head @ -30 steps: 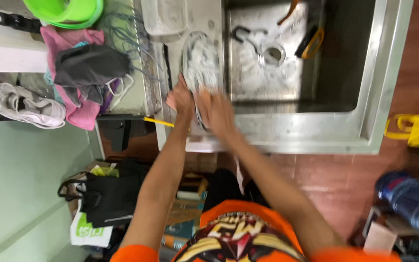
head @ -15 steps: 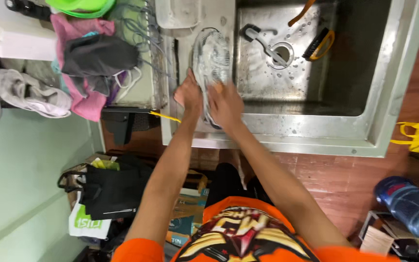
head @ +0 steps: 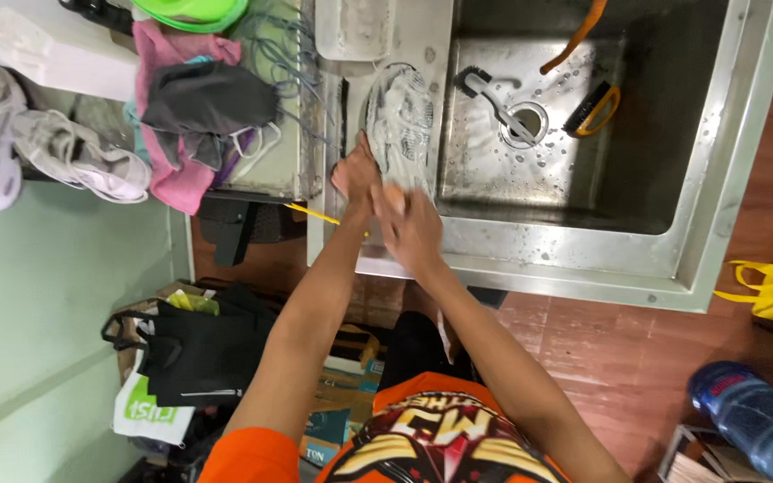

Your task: The person cleans a shoe by rinsing the outer surface under a faucet, scrubbing the sole with a brush, and then using a small tool to scrape the tread.

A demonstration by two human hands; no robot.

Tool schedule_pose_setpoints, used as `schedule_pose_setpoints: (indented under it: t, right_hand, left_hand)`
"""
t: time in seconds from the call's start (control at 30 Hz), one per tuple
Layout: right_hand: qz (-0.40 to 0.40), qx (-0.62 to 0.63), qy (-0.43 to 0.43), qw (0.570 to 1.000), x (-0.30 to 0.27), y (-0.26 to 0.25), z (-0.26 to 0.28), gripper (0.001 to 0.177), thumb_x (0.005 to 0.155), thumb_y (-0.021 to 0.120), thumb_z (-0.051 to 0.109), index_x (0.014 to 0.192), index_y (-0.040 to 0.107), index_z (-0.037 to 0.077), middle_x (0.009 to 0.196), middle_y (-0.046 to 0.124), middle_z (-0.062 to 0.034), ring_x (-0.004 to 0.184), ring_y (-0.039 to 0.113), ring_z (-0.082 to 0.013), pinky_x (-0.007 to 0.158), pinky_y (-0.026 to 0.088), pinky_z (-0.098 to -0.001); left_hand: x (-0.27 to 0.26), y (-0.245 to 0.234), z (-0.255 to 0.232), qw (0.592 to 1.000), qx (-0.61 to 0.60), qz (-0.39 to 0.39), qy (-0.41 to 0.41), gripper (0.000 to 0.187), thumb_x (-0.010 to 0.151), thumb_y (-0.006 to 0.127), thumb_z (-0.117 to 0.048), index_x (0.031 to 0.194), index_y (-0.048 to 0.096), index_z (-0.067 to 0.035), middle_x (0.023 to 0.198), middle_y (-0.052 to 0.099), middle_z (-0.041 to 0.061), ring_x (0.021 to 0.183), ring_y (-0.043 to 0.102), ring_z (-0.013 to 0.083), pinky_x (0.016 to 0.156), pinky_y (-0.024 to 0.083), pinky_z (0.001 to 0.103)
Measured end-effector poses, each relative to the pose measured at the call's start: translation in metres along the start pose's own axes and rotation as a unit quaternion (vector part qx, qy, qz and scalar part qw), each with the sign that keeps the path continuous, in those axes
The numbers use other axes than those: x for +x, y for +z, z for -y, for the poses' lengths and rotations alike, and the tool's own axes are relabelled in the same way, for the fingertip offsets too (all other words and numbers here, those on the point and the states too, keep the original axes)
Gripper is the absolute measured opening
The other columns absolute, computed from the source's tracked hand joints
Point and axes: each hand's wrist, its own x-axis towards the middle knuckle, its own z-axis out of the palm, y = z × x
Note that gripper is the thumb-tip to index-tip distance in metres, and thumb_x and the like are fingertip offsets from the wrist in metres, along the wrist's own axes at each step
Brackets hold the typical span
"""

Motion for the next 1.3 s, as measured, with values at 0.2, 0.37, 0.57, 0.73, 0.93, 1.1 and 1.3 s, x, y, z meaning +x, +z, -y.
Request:
schedule_pose_setpoints:
  t: [0.2,0.37,0.57,0.73,0.93,1.1,1.3]
  right_hand:
    - [0.02,0.014,-0.044,0.999,-0.065,0.006,-0.053,0.044,0.096,0.071,0.026,0.139,0.068,0.037,0.09,0.053,-0.0106,0.069,0.061,-0.0323,0.06,0.052,-0.0382]
    - [0.018,0.015,-0.035,0.999,-0.038,0.016,-0.034,0.02,0.102,0.062,0.025,0.117,0.075,0.019,0.082,0.047,-0.011,0.059,0.055,-0.0364,0.048,0.046,-0.0409]
    - [0.04,-0.035,-0.044,0.998,-0.041,0.006,-0.011,0.026,0.099,0.066,0.03,0.123,0.073,0.031,0.088,0.048,-0.0099,0.068,0.059,-0.0329,0.056,0.052,-0.0387]
    - [0.005,-0.028,-0.027,0.999,-0.006,0.025,-0.015,0.024,0.1,0.066,0.031,0.12,0.077,0.029,0.084,0.043,-0.0111,0.064,0.057,-0.04,0.051,0.049,-0.0484]
    - [-0.016,-0.015,0.072,0.997,-0.071,0.001,-0.038,0.022,0.09,0.079,0.032,0.112,0.083,0.034,0.093,0.055,-0.0042,0.074,0.065,-0.0263,0.058,0.055,-0.0329]
    - [-0.077,0.038,0.118,0.989,0.013,0.028,-0.052,0.026,0.096,0.077,0.028,0.121,0.08,0.031,0.093,0.054,-0.0047,0.074,0.069,-0.0299,0.058,0.058,-0.0354]
    - [-0.039,0.021,0.119,0.992,-0.087,-0.016,-0.022,0.021,0.09,0.081,0.026,0.111,0.084,0.027,0.097,0.059,-0.0047,0.075,0.069,-0.0308,0.061,0.057,-0.0353]
  left_hand:
    - [-0.005,0.002,0.005,0.982,0.01,-0.164,0.095,0.059,0.104,0.055,-0.046,0.055,0.068,-0.015,0.05,0.064,0.018,0.051,0.071,0.0371,0.048,0.054,0.047]
    - [-0.02,-0.003,0.007,0.98,0.004,-0.176,0.093,0.061,0.104,0.052,-0.047,0.052,0.065,-0.018,0.047,0.062,0.015,0.048,0.07,0.0357,0.045,0.053,0.044]
    - [-0.011,-0.001,0.004,0.989,0.018,-0.119,0.081,0.061,0.106,0.047,-0.052,0.059,0.072,-0.02,0.054,0.067,0.018,0.058,0.075,0.0368,0.053,0.057,0.047]
    - [0.002,-0.026,-0.001,0.982,0.049,0.182,0.016,0.062,0.106,0.024,-0.049,0.097,0.078,-0.02,0.093,0.079,0.018,0.101,0.076,0.0407,0.089,0.058,0.053]
    - [-0.018,-0.024,-0.005,0.995,-0.008,-0.053,0.088,0.068,0.114,0.037,-0.044,0.057,0.066,-0.02,0.048,0.064,0.011,0.048,0.07,0.024,0.054,0.057,0.033]
    - [-0.006,-0.012,-0.007,0.989,-0.01,-0.137,0.058,0.061,0.106,0.05,-0.046,0.061,0.074,-0.013,0.055,0.067,0.021,0.057,0.074,0.0398,0.054,0.059,0.052]
    - [-0.005,-0.011,-0.001,0.995,-0.026,-0.084,0.057,0.066,0.108,0.045,-0.05,0.067,0.077,-0.011,0.062,0.07,0.023,0.065,0.076,0.0429,0.061,0.06,0.053]
